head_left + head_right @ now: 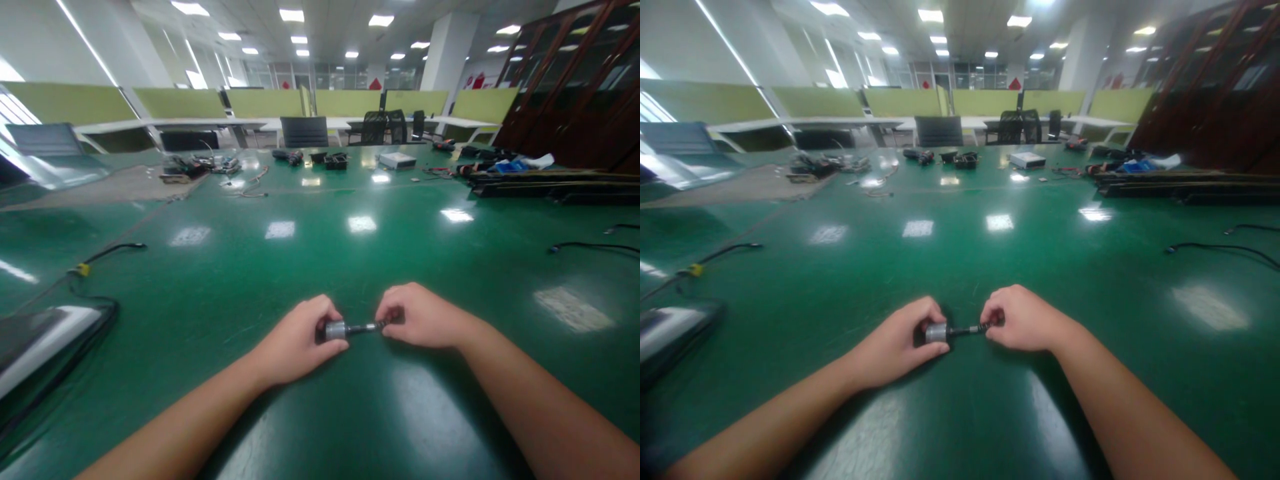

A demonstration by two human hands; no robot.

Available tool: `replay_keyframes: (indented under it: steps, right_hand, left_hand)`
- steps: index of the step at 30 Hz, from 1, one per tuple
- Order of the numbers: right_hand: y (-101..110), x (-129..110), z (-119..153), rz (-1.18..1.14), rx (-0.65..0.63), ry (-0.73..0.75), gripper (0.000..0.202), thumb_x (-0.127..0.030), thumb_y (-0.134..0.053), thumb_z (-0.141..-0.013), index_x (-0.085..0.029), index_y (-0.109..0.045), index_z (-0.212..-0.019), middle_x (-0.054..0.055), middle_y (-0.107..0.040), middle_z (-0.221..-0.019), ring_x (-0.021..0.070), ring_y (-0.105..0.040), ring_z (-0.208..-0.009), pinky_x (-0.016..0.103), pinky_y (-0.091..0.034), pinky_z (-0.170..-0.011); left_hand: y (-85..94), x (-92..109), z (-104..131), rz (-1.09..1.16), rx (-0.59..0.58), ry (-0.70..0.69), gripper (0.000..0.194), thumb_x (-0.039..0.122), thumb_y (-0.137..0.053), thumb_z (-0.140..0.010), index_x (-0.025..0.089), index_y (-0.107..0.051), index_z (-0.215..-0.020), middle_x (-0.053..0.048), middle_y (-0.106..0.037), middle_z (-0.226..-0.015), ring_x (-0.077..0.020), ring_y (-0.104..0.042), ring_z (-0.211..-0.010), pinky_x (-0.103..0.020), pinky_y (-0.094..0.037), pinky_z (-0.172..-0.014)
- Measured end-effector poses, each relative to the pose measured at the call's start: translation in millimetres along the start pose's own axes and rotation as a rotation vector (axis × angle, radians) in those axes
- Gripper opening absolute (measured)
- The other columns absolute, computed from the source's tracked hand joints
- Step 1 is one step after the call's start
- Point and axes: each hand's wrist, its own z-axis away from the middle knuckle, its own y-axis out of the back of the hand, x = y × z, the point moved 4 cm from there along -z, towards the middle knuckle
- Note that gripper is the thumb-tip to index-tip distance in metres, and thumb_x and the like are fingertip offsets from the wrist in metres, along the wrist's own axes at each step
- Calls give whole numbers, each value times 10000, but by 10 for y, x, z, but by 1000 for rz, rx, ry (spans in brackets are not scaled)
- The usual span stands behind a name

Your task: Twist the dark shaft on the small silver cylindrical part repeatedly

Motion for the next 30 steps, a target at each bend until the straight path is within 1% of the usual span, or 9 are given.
replay_keyframes:
  steps: [4,14,18,20,22,24,26,28,30]
  right_hand:
    - [39,43,13,-5,3,-26,158,-121,-717,-732,-195,-775,-859,10,-713,-829,146,-646,-748,254,-475,-687]
    - [10,-16,1,-68,-8,14,130,-145,-731,-757,-189,-779,-870,8,-695,-827,139,-631,-738,248,-453,-668]
    - [-125,-127,-68,-65,4,71,112,-188,-743,-800,-206,-785,-902,10,-699,-829,138,-618,-734,255,-434,-670]
    - [-214,-218,-116,-16,56,140,101,-231,-755,-820,-223,-787,-915,15,-711,-842,159,-618,-793,279,-429,-725]
    - [-288,-277,-152,23,110,161,103,-204,-725,-850,-217,-779,-936,29,-717,-868,175,-612,-847,294,-427,-755]
    - [-334,-305,-166,40,127,177,108,-221,-721,-866,-213,-773,-961,34,-726,-888,181,-610,-867,304,-429,-777]
    - [-343,-308,-159,50,130,188,108,-224,-715,-874,-211,-768,-968,35,-727,-890,181,-608,-869,308,-432,-785]
    - [-328,-303,-142,54,135,198,102,-214,-702,-880,-208,-763,-962,35,-723,-884,179,-604,-864,307,-437,-785]
    - [-310,-305,-129,48,144,209,101,-209,-694,-881,-204,-760,-958,36,-720,-885,177,-600,-858,303,-442,-780]
  left_hand:
    - [10,8,5,0,5,1,243,322,-755,-824,201,-582,-944,-5,-618,-891,-186,-570,-779,-287,-410,-671]
    - [16,24,5,-3,8,-12,232,309,-755,-825,202,-591,-950,-4,-621,-889,-183,-572,-780,-289,-414,-677]
    - [11,27,1,0,33,-44,226,264,-766,-801,198,-598,-936,-6,-618,-890,-184,-575,-796,-292,-420,-697]
    - [10,28,1,10,57,-74,222,239,-771,-788,193,-604,-927,-9,-613,-892,-184,-579,-813,-292,-425,-712]
    - [11,21,1,25,80,-86,249,268,-794,-775,188,-607,-919,-8,-607,-881,-180,-575,-801,-287,-426,-700]
    - [11,14,2,35,84,-86,326,353,-829,-752,185,-606,-922,-9,-607,-876,-178,-569,-783,-286,-425,-683]
    - [11,17,0,34,74,-89,330,412,-799,-787,186,-608,-931,-10,-611,-870,-174,-567,-773,-286,-426,-680]
    - [11,25,-2,30,64,-91,237,396,-706,-875,188,-613,-941,-10,-614,-858,-166,-567,-765,-284,-427,-682]
    - [12,30,-2,27,63,-87,173,359,-643,-918,189,-617,-939,-10,-615,-844,-160,-564,-752,-277,-425,-674]
